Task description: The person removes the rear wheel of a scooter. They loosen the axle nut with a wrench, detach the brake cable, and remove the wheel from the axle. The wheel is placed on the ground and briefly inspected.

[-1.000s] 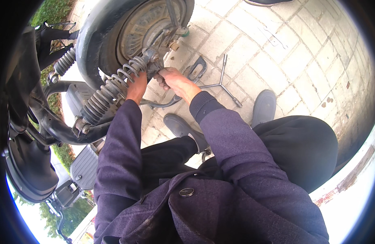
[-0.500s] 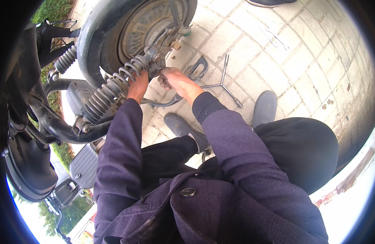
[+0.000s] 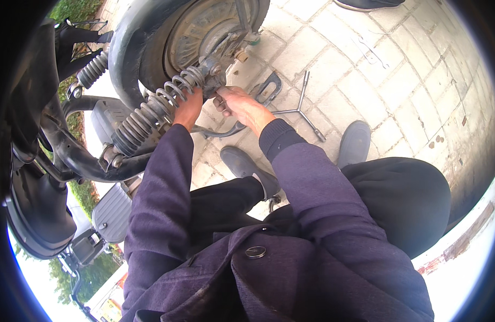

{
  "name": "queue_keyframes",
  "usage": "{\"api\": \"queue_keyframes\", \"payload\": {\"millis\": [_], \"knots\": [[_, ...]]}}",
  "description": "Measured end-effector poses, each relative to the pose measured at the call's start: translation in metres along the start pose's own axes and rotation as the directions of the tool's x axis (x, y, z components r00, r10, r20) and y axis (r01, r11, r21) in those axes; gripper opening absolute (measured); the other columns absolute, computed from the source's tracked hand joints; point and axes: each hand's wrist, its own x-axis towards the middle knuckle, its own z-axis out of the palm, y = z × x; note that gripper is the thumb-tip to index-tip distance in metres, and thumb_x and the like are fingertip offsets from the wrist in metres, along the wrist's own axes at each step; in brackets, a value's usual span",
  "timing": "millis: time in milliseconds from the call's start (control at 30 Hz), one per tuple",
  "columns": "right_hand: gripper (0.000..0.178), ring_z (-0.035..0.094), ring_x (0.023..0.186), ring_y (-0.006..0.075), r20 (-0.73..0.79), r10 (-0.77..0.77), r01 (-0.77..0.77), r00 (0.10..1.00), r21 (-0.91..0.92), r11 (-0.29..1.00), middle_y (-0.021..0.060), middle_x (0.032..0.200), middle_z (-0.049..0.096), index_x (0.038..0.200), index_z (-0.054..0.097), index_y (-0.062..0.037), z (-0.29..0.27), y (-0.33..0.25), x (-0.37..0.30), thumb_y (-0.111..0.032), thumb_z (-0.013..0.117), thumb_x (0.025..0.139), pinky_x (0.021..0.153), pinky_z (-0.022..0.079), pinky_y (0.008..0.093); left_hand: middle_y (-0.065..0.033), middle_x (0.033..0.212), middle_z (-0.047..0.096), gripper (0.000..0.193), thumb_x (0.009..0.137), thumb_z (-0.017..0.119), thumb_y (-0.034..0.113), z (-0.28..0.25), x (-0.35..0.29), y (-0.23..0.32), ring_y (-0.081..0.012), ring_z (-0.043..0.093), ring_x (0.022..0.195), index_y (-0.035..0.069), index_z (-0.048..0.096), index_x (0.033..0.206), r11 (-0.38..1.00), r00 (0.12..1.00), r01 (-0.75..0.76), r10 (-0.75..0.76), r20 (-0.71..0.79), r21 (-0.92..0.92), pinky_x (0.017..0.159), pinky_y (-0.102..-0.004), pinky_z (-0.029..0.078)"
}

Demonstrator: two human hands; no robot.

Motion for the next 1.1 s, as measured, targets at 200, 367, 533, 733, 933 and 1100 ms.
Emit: {"api": "queue_keyframes", "payload": {"millis": [200,367,533,733,933,1100], "knots": [[0.027,0.059,0.068,0.024,-0.09,-0.383,0.23,0.919,-0.668,0.708,0.0085,0.074,0.063,0.086,0.066,-0.0041,0.005,0.001,-0.002,-0.023,0.052,0.098,0.061,0.045,0.0368,-0.0322,0.132,0.052,0.05,0.098,0.037,0.037,-0.009,-0.016,0.013,-0.0521,0.048,0.122,-0.001,0.054,0.127,0.968,0.99,0.053,-0.084,-0.118,-0.244,0.105,-0.0555,0.038],[0.028,0.063,0.076,0.0345,-0.005,-0.674,0.201,0.739,-0.953,0.228,0.0185,0.081,0.067,0.086,0.068,-0.0016,0.009,0.008,-0.008,-0.025,0.054,0.095,0.071,0.049,0.0437,-0.0279,0.124,0.059,0.042,0.097,0.042,0.031,0.0,-0.012,0.005,-0.048,0.055,0.116,0.001,0.06,0.119,0.986,0.977,-0.07,0.037,-0.21,-0.15,0.099,-0.0545,0.044],[0.023,0.055,0.062,0.0184,0.008,-0.074,0.074,0.997,-0.003,0.997,0.0079,0.073,0.061,0.084,0.061,-0.0034,0.002,0.001,0.002,-0.019,0.049,0.097,0.057,0.044,0.0319,-0.0207,0.1,0.066,0.02,0.09,0.053,0.012,0.03,0.007,-0.022,-0.04,0.065,0.091,0.001,0.064,0.101,0.944,0.833,-0.287,0.331,-0.443,0.165,0.074,-0.0508,0.053],[0.025,0.051,0.061,0.0167,-0.012,-0.484,0.367,0.875,-0.635,0.68,0.0044,0.072,0.058,0.079,0.059,-0.0019,0.001,0.006,0.007,-0.018,0.051,0.096,0.059,0.041,0.0337,-0.0139,0.093,0.066,0.017,0.085,0.058,0.011,0.051,0.02,-0.041,-0.0317,0.067,0.085,0.007,0.065,0.1,0.871,0.735,-0.294,0.469,-0.49,0.393,0.066,-0.0434,0.054],[0.027,0.052,0.069,0.0118,-0.09,-0.294,0.224,0.952,-0.451,0.864,0.0016,0.073,0.057,0.086,0.063,-0.004,0.005,0.003,0.001,-0.027,0.057,0.097,0.064,0.041,0.0274,-0.0113,0.099,0.064,0.024,0.085,0.058,0.015,0.045,0.01,-0.041,-0.0281,0.065,0.087,0.01,0.063,0.108,0.639,0.664,-0.113,0.618,-0.421,0.761,0.07,-0.0414,0.052],[0.024,0.054,0.064,0.0109,-0.136,-0.173,0.107,0.975,-0.395,0.912,0.0033,0.076,0.061,0.1,0.061,-0.0031,-0.009,-0.013,-0.014,-0.026,0.057,0.098,0.057,0.041,0.026,-0.0144,0.11,0.063,0.026,0.091,0.054,0.019,0.04,0.015,-0.034,-0.0313,0.063,0.096,0.008,0.061,0.113,0.82,0.789,-0.232,0.473,-0.392,0.523,0.081,-0.0436,0.05]]}}
